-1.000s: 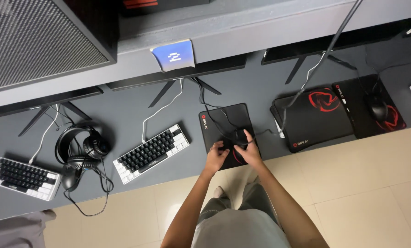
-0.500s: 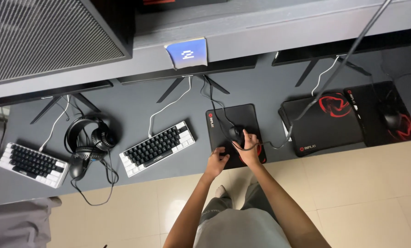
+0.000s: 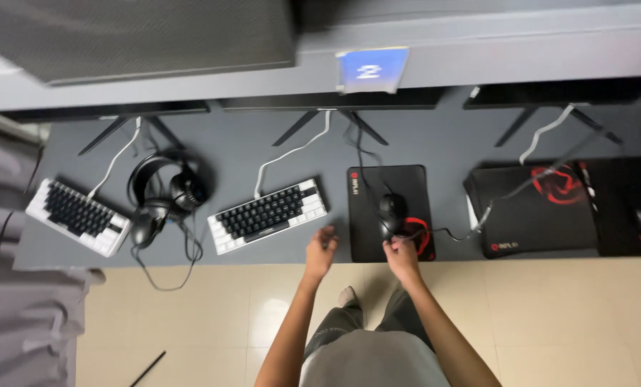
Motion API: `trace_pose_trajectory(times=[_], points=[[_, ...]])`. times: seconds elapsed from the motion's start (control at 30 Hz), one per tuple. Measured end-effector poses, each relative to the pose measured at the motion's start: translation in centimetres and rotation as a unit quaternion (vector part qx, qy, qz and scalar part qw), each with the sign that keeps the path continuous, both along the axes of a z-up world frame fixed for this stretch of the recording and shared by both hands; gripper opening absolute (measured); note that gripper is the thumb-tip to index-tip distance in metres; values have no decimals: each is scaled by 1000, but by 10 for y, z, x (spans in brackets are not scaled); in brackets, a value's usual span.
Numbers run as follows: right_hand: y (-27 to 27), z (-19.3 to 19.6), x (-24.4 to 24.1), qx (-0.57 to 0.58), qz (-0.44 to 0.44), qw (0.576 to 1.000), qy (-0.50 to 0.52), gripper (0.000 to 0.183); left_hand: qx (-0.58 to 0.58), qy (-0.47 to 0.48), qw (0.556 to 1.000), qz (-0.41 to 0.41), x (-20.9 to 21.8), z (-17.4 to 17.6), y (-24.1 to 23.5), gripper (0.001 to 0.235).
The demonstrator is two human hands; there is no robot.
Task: The person organizes multiple computer workstations by placing mousepads, keyboards, and mice on the desks and arranging headphones on the shelves above. They move between several stations, repeating the setup process for each one.
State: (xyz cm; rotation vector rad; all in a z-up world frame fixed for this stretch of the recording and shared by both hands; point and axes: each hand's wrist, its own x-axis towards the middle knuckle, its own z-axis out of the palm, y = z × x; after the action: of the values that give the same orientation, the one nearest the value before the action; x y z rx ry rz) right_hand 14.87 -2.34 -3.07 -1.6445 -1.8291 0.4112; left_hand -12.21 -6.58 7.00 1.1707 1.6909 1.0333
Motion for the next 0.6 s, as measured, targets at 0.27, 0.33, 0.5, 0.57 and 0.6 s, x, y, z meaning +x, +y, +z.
trace_pose_trajectory(times=[0.27, 0.33, 0.5, 0.57, 0.6], points=[[24, 108, -141, -233, 110, 952, 168, 37, 47, 133, 962, 235, -97, 50, -31, 30], [39, 98, -167, -211, 155, 949, 177, 42, 74, 227, 936, 258, -116, 56, -42, 32], [77, 90, -220, -28, 200, 974, 104, 65, 53, 275, 876, 391, -158, 36, -58, 72], [83, 83, -225, -28, 195, 978, 74, 71, 46, 283, 877, 386, -175, 3, -59, 79], [89, 80, -230, -27, 186, 981, 46, 77, 41, 291, 878, 377, -185, -12, -57, 87]])
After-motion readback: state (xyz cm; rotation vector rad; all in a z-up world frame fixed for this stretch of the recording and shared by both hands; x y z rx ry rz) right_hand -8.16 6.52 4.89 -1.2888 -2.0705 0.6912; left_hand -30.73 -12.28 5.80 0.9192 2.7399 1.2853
